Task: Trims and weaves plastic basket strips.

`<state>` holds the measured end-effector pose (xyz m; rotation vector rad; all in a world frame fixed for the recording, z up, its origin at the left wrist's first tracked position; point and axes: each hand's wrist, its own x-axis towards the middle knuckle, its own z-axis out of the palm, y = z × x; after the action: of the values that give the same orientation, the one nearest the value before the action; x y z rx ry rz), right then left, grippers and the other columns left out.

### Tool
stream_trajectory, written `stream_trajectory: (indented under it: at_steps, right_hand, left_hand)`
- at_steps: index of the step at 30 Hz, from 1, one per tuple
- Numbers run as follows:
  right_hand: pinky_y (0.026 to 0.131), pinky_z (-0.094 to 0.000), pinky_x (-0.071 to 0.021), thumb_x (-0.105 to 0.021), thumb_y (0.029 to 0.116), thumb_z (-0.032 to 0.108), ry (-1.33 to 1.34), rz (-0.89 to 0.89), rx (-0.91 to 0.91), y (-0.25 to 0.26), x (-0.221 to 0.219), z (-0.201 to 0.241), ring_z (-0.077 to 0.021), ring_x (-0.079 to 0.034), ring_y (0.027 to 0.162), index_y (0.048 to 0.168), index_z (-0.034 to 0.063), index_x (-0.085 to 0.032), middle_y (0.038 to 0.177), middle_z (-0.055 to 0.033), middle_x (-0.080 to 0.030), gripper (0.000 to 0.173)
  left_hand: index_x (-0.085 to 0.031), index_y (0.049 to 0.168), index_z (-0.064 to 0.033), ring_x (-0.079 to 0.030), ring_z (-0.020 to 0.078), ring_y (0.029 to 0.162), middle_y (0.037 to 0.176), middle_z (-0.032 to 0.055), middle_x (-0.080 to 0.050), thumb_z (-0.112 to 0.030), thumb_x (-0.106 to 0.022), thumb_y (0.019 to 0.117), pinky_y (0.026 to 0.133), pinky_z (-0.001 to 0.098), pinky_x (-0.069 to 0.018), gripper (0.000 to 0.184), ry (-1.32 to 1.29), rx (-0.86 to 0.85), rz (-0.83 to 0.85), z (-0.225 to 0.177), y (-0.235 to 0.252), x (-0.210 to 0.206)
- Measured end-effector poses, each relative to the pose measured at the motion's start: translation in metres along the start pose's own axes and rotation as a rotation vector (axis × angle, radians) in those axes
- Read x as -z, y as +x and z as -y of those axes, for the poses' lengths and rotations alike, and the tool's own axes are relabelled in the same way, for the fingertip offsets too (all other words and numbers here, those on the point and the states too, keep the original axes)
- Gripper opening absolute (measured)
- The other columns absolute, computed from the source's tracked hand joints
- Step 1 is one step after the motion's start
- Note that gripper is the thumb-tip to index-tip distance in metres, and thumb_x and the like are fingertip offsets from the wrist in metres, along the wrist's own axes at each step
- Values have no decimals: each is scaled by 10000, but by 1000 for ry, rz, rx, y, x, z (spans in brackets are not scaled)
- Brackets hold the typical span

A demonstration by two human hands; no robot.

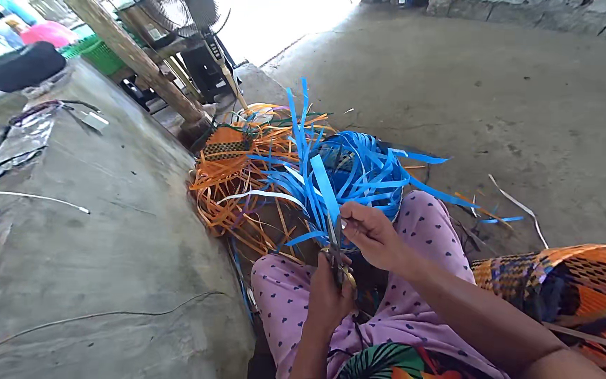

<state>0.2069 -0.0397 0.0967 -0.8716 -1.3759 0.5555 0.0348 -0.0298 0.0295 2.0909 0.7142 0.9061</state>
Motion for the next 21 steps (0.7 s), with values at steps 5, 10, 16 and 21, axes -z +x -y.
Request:
stream_trajectory:
  at_steps: [5, 10, 16, 21]
  right_hand:
    - [682, -128, -494, -476, 1058, 121, -18, 4, 10, -1, -5, 1, 39, -555, 733, 1006, -70, -637, 863, -36, -626, 255]
    - [740, -153, -488, -473, 1056, 120, -123, 68, 51, -3, -11, 3, -32, -572, 789, 1012, -70, -655, 892, -104, -634, 266]
    - [751, -162, -491, -464, 1057, 117, -186, 64, 132, -5, -18, 5, -72, -587, 791, 1005, -55, -648, 870, -127, -628, 258]
    - [755, -177, -502, -472, 1058, 134, -223, 61, 107, -7, -15, 2, -77, -602, 793, 1011, -35, -658, 879, -118, -652, 256]
  left_hand:
    - [-457, 1227, 158, -714, 84, 734, 930, 89, -717, -30, -535, 934, 686, 249, -607, 356, -10, 1, -11, -6, -1, -3]
    - [-418, 1230, 155, -663, -31, 849, 966, 69, -688, -209, -614, 918, 785, 153, -554, 518, -69, -71, -48, -10, -1, 7]
    - [-413, 1230, 113, -646, -66, 784, 906, 2, -678, -193, -554, 982, 732, 135, -552, 418, -97, -107, -78, -10, -1, 8]
    - [-420, 1242, 23, -663, -62, 820, 941, -64, -690, -255, -571, 1020, 730, 146, -571, 387, -217, -102, -80, -12, -1, 6]
